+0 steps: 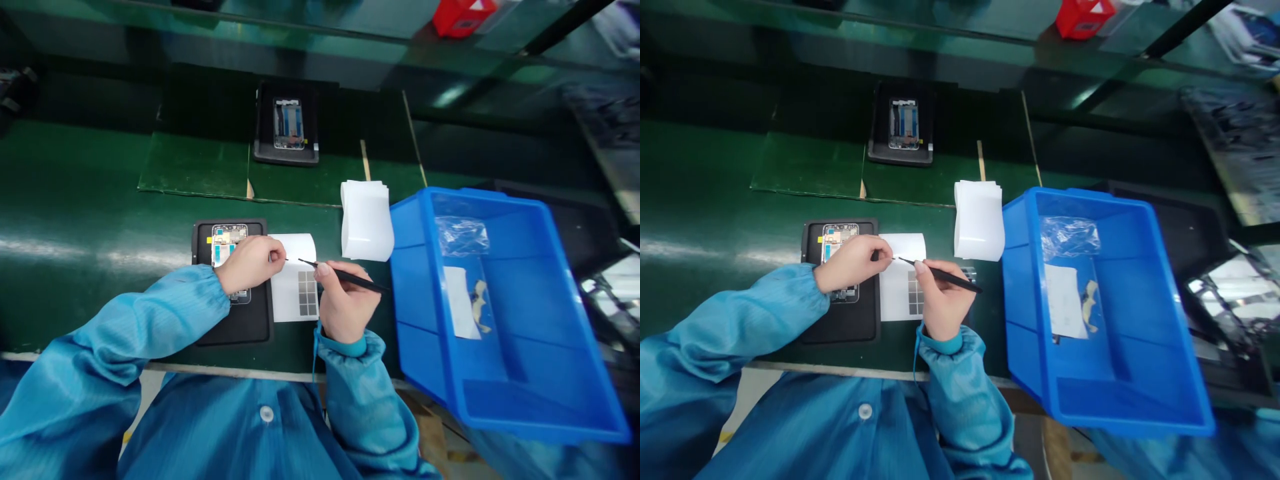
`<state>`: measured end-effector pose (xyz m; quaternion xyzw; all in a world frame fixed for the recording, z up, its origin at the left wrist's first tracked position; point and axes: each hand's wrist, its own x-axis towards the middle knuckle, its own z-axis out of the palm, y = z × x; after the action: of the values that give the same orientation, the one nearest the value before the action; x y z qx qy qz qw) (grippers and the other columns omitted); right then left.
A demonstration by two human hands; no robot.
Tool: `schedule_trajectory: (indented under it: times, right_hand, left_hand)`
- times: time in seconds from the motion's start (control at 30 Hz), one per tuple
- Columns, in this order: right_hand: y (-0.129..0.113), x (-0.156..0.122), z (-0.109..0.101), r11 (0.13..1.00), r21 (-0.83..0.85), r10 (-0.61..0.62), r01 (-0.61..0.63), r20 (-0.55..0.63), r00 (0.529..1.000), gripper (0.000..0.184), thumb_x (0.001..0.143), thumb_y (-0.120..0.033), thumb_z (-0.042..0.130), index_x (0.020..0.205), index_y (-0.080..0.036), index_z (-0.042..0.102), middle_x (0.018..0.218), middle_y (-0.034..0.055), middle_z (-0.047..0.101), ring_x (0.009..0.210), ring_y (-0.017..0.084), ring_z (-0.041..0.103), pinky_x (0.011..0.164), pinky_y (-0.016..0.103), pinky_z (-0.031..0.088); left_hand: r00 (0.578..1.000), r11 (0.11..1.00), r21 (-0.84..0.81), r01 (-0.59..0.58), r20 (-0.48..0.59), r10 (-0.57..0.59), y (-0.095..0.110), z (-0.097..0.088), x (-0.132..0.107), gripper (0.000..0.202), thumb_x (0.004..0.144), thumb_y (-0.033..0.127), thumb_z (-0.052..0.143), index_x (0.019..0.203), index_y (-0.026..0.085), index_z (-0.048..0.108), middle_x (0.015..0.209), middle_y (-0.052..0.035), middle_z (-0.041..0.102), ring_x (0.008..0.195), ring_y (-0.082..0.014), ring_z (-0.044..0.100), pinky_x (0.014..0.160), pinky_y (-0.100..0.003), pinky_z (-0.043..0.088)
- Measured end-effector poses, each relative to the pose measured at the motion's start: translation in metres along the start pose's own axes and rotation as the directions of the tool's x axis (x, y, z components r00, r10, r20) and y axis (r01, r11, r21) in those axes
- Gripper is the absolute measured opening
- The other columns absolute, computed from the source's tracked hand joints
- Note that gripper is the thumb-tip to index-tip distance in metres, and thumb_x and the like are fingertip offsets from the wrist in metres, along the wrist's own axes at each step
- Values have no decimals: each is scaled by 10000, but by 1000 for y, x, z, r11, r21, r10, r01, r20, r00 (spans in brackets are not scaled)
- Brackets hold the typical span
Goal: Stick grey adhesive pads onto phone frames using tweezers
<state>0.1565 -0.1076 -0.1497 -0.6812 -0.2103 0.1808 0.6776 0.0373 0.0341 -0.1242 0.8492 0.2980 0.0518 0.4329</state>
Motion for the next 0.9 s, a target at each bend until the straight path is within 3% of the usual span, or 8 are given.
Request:
schedule_trajectory:
  times: [0.17, 0.3, 0.57, 0.77, 0.9]
  right_hand:
    - [6, 10, -20, 999, -38, -10, 9, -42, 999, 219, 734, -349, 848, 832, -192, 731, 725, 18, 699, 634, 170, 659, 627, 321, 551]
    - [7, 11, -30, 999, -31, -9, 8, -50, 999, 206, 738, -342, 841, 829, -193, 732, 708, 12, 688, 617, 168, 657, 600, 315, 544]
    - [7, 10, -38, 1000, 13, 3, -3, -38, 999, 183, 740, -330, 834, 820, -197, 736, 724, 19, 696, 627, 165, 650, 600, 318, 542]
    - [5, 8, -40, 998, 55, 6, -6, -7, 1000, 142, 750, -297, 828, 814, -205, 740, 728, 13, 703, 642, 162, 653, 620, 309, 538]
    - [5, 8, -42, 998, 65, -3, 3, 3, 1000, 140, 757, -293, 822, 826, -203, 741, 756, 20, 709, 675, 171, 666, 648, 316, 545]
  left_hand:
    - [977, 931, 366, -6, 199, -72, 16, 7, 32, 191, 821, 174, 552, 832, 201, 741, 848, -64, 728, 836, -245, 683, 730, -328, 511]
    - [938, 875, 485, -6, 306, -163, 27, 7, 52, 172, 760, 194, 591, 842, 179, 742, 886, -106, 728, 863, -280, 696, 701, -333, 531]
    - [903, 807, 589, 46, 320, -285, 37, 14, 72, 231, 704, 175, 642, 902, 160, 760, 940, -145, 733, 910, -305, 697, 720, -339, 557]
    - [859, 746, 666, 3, 381, -343, 52, 12, 80, 340, 716, 125, 613, 1029, 101, 745, 966, -196, 730, 921, -328, 700, 710, -345, 563]
    - [868, 716, 698, -2, 357, -346, 54, 16, 82, 399, 711, 126, 641, 1099, 94, 727, 1005, -214, 723, 958, -330, 699, 752, -342, 570]
